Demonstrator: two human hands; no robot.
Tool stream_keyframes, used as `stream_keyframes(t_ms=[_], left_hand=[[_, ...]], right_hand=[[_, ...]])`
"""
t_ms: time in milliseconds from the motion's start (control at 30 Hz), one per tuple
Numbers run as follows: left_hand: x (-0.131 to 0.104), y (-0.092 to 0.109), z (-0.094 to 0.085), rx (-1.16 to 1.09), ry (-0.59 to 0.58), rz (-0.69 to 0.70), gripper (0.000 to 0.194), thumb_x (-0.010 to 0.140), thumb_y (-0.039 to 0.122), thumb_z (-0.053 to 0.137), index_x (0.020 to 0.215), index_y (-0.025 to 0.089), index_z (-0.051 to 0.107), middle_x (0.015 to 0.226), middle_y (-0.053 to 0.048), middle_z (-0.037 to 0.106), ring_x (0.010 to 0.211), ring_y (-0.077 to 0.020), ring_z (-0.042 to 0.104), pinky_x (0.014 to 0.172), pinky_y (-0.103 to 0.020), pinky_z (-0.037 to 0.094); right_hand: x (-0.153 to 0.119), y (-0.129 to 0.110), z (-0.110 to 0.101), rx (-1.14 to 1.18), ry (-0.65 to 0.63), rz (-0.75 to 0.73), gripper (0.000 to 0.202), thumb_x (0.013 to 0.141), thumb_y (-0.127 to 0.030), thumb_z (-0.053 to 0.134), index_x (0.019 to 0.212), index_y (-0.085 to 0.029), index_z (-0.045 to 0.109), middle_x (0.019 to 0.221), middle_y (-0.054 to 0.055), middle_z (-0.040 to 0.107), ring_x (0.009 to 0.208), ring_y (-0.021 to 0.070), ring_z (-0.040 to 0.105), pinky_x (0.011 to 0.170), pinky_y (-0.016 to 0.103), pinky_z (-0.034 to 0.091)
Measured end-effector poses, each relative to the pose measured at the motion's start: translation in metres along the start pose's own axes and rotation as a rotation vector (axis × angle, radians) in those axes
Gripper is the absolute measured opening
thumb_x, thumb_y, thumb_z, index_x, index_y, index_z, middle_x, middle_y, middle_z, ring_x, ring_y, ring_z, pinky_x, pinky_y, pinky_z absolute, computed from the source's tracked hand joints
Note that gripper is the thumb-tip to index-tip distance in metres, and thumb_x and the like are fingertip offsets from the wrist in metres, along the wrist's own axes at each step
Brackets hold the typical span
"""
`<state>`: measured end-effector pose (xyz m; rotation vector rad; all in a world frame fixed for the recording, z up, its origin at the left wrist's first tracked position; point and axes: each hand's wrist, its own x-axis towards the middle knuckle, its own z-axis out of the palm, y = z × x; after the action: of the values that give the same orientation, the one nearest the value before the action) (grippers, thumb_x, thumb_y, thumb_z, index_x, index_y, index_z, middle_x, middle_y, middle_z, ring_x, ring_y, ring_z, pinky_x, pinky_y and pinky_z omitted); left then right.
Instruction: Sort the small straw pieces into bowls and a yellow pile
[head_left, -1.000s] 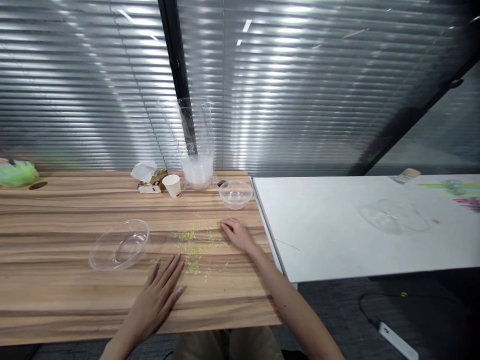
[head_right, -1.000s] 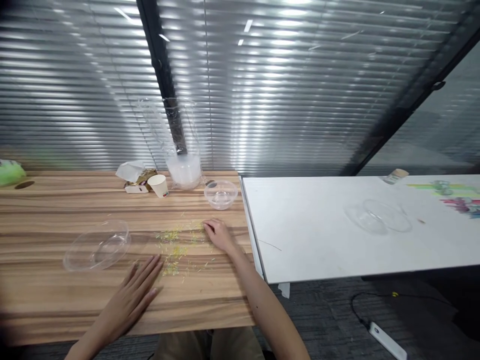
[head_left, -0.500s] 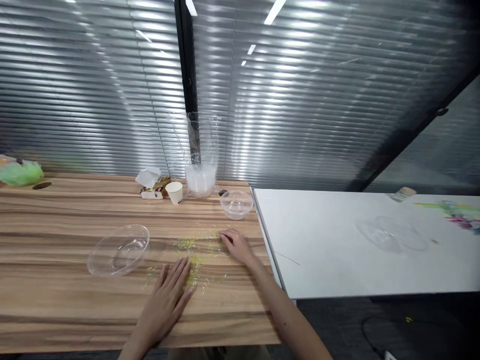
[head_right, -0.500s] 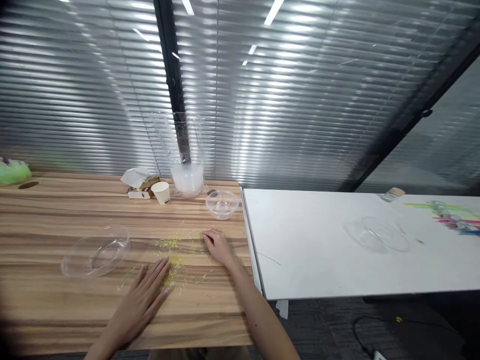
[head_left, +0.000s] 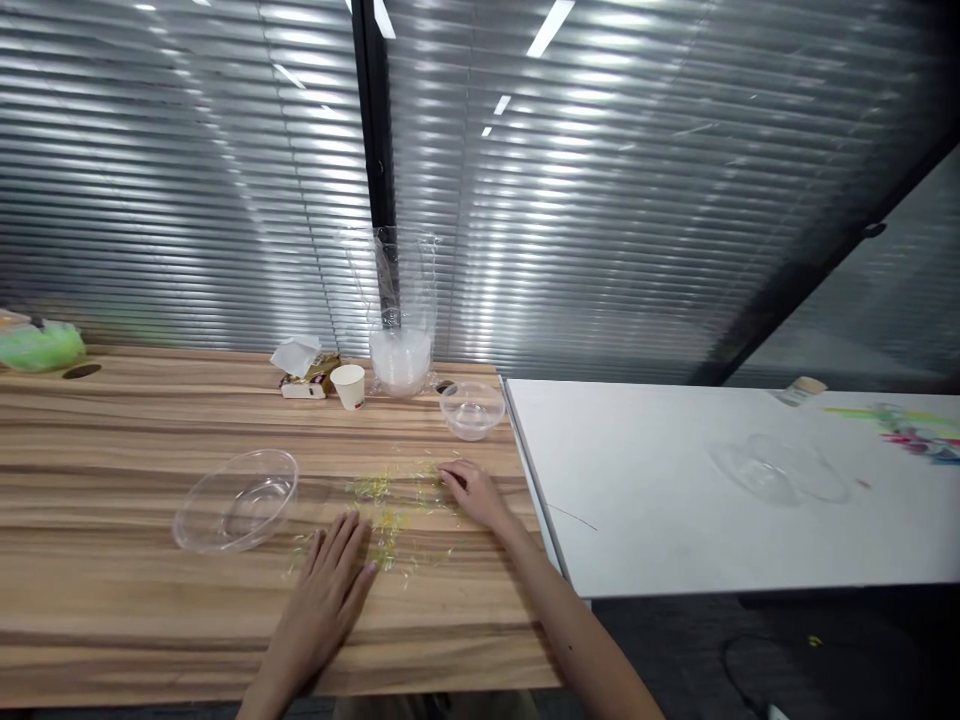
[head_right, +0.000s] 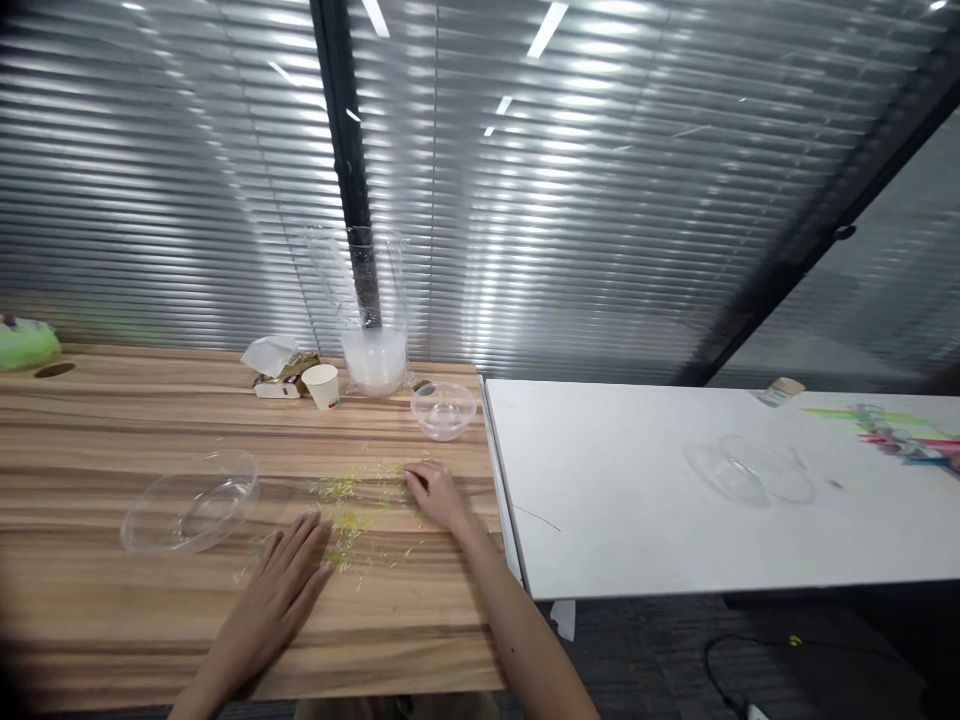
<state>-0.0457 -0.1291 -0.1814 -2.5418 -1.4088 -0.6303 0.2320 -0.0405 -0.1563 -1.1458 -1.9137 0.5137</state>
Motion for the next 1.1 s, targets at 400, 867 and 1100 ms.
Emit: stream_keyframes(t_ms=[400, 867, 1100], left_hand=[[0.0, -0.001, 0.001, 0.084, 0.027, 0.073, 0.06, 0.098, 0.036, 0.033, 0.152, 0.02, 0.011, 0.152, -0.011, 0.027, 0.14, -0.0264, 0.026, 0.112, -0.047, 0.029], [-0.023, -0.03, -0.018, -0.081, 0.065, -0.128, 0.057, 0.099, 0.036, 0.029, 0.151, 0.028, 0.009, 0.154, -0.009, 0.024, 0.141, -0.029, 0.023, 0.108, -0.055, 0.032], [-0.012, -0.058, -0.013, -0.139, 0.075, -0.209, 0.056, 0.099, 0.036, 0.031, 0.151, 0.028, 0.012, 0.153, -0.01, 0.028, 0.138, -0.028, 0.029, 0.108, -0.05, 0.035]], right_hand=[[-0.003, -0.008, -0.003, 0.025, 0.163, -0.086, 0.023, 0.094, -0.025, 0.047, 0.096, -0.018, 0.069, 0.093, 0.008, 0.07, 0.088, 0.0202, 0.064, 0.08, 0.034, 0.051], [-0.006, -0.003, -0.003, -0.03, 0.205, -0.104, 0.025, 0.095, -0.024, 0.043, 0.092, -0.019, 0.068, 0.087, 0.008, 0.069, 0.084, 0.0207, 0.062, 0.078, 0.035, 0.05], [-0.006, -0.004, -0.003, -0.045, 0.165, -0.118, 0.026, 0.095, -0.023, 0.042, 0.093, -0.02, 0.067, 0.086, 0.008, 0.069, 0.082, 0.0215, 0.063, 0.077, 0.035, 0.051]])
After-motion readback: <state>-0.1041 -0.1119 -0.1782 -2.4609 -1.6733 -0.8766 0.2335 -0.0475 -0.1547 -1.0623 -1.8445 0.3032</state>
